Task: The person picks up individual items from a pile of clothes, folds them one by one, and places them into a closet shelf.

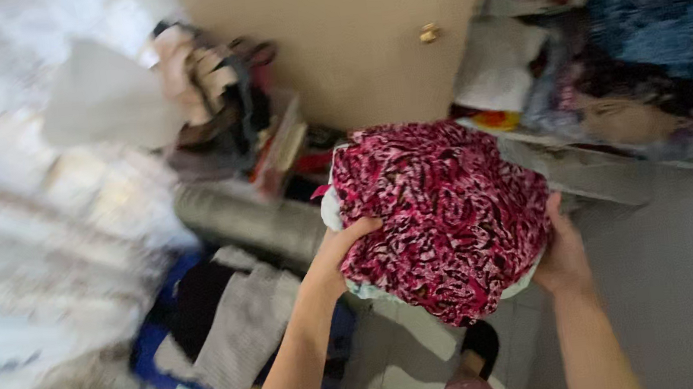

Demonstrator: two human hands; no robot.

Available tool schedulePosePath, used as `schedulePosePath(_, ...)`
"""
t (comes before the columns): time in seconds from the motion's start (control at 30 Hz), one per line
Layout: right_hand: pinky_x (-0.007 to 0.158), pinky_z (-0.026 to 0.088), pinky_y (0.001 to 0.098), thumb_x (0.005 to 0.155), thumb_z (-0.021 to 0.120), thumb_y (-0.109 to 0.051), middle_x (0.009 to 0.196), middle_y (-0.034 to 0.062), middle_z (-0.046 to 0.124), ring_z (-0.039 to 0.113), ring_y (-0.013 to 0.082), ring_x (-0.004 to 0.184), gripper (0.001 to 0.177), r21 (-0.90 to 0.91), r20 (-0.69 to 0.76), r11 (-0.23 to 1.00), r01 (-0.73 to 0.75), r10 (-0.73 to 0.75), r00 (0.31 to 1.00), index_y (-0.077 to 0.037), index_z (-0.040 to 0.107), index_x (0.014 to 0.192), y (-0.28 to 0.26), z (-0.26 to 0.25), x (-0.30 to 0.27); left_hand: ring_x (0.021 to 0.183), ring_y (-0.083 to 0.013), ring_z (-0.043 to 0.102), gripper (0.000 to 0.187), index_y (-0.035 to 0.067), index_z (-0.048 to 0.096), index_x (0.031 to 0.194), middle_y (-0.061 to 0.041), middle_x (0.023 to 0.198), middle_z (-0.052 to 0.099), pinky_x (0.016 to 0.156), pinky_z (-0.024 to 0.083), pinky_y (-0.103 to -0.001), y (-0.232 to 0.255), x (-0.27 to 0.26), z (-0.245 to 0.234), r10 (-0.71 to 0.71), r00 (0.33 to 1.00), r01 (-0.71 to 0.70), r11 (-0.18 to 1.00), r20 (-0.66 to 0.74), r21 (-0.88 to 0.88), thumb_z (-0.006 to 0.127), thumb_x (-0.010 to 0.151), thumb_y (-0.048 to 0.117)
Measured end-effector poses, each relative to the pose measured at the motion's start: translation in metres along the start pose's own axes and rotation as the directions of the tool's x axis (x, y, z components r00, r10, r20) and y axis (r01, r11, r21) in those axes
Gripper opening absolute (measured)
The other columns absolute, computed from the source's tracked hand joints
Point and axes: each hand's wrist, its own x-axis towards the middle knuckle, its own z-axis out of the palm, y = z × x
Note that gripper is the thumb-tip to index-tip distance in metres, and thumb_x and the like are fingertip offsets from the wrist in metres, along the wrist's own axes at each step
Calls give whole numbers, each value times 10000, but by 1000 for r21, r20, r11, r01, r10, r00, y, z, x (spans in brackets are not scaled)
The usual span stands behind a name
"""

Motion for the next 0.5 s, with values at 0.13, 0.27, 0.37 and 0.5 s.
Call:
schedulePosePath(0.13,1112,433,565,767,736,-534,1488,222,545,534,388,1366,963,-217,-56,973,-83,73,996,-49,407,1532,-43,-50,39,1086,-285,696,714,42,497,1426,-148,1281,674,919,593,-450,-7,48,75,-4,1000,0,989,25,149,783,778,125)
schedulePosePath(0.27,1093,472,513,729,784,-419,1471,181,594,580,347,1335,933,-265,-118,964,15,-48,992,-32,459,1513,-106,-82,48,1126,-276,689,754,50,479,1446,-146,1331,657,938,595,-438,-15,96,155,-55,996,40,978,68,206,813,789,208)
schedulePosePath(0.37,1094,486,491,764,785,-351,1448,189,623,616,344,1310,867,-201,-255,980,11,-63,965,12,485,1492,-164,-95,61,1167,-271,670,789,69,448,1466,-130,1369,630,968,589,-432,-15,133,212,-117,980,80,971,161,224,813,787,238)
schedulePosePath(0.5,1052,493,493,724,792,-347,1423,187,632,619,349,1281,904,-171,-181,963,208,-238,954,2,490,1502,-240,-115,81,1174,-298,672,846,74,395,1497,-179,1379,620,976,584,-443,-14,188,276,-138,965,63,948,225,313,796,792,313)
